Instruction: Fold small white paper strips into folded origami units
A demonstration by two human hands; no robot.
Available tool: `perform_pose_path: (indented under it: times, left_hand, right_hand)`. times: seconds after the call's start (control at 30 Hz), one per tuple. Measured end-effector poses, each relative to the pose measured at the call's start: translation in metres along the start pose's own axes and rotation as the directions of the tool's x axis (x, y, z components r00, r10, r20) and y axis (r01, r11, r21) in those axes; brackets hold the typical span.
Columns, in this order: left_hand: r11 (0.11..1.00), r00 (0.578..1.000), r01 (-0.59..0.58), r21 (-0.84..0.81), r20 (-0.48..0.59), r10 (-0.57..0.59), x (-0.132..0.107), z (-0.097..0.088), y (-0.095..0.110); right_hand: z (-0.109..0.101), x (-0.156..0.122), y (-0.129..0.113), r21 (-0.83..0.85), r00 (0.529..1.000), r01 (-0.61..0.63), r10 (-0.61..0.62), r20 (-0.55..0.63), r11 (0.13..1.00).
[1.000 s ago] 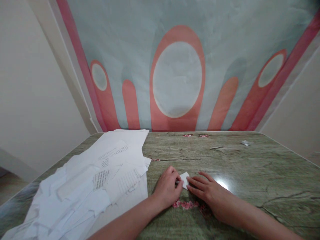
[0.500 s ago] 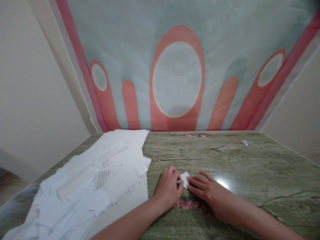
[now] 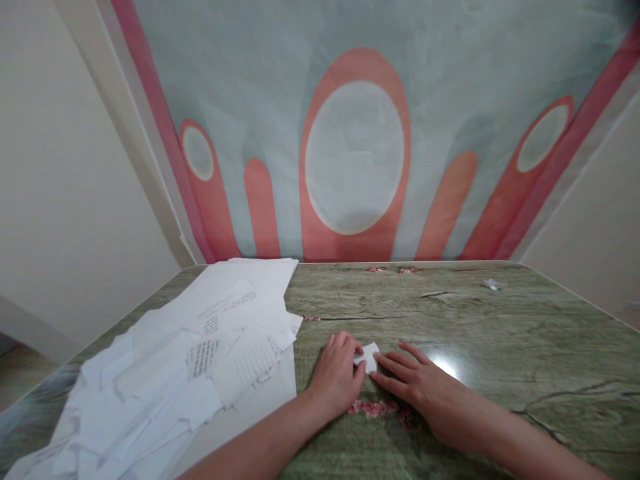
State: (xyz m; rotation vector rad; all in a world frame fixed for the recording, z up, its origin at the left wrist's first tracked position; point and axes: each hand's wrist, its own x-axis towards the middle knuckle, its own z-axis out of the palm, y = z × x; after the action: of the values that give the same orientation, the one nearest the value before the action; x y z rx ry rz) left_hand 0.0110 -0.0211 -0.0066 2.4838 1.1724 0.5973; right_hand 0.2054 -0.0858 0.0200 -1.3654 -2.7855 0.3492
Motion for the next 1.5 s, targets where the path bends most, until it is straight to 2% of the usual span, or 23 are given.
perform_pose_path:
  times: [0.33,0.73,1.03,1.33,1.5]
  left_hand:
    - [0.996,1.0,-0.001,-0.092,0.019,0.003,-0.001,-0.006,0.0]
    - [0.996,1.0,-0.008,-0.086,0.016,0.009,-0.001,-0.004,-0.002]
    - [0.996,1.0,-0.009,-0.083,0.028,0.011,-0.002,-0.005,-0.002]
    - [1.0,0.999,-0.023,-0.014,0.043,0.023,-0.002,-0.007,0.0]
    - [0.984,0.989,-0.122,0.128,0.105,0.109,-0.011,-0.015,0.006]
  right_hand:
    - [0.0,0.0,-0.003,-0.004,1.0,-0.011,0.011,-0.004,1.0]
    - [0.006,0.001,-0.006,-0.069,0.995,-0.014,0.007,-0.098,0.998]
    - [0.008,0.001,-0.004,-0.073,0.994,-0.015,0.007,-0.107,0.997]
    - [0.006,0.003,-0.007,-0.056,0.994,-0.031,0.024,-0.11,0.998]
    - [0.004,0.004,-0.008,-0.042,0.995,-0.034,0.03,-0.097,0.999]
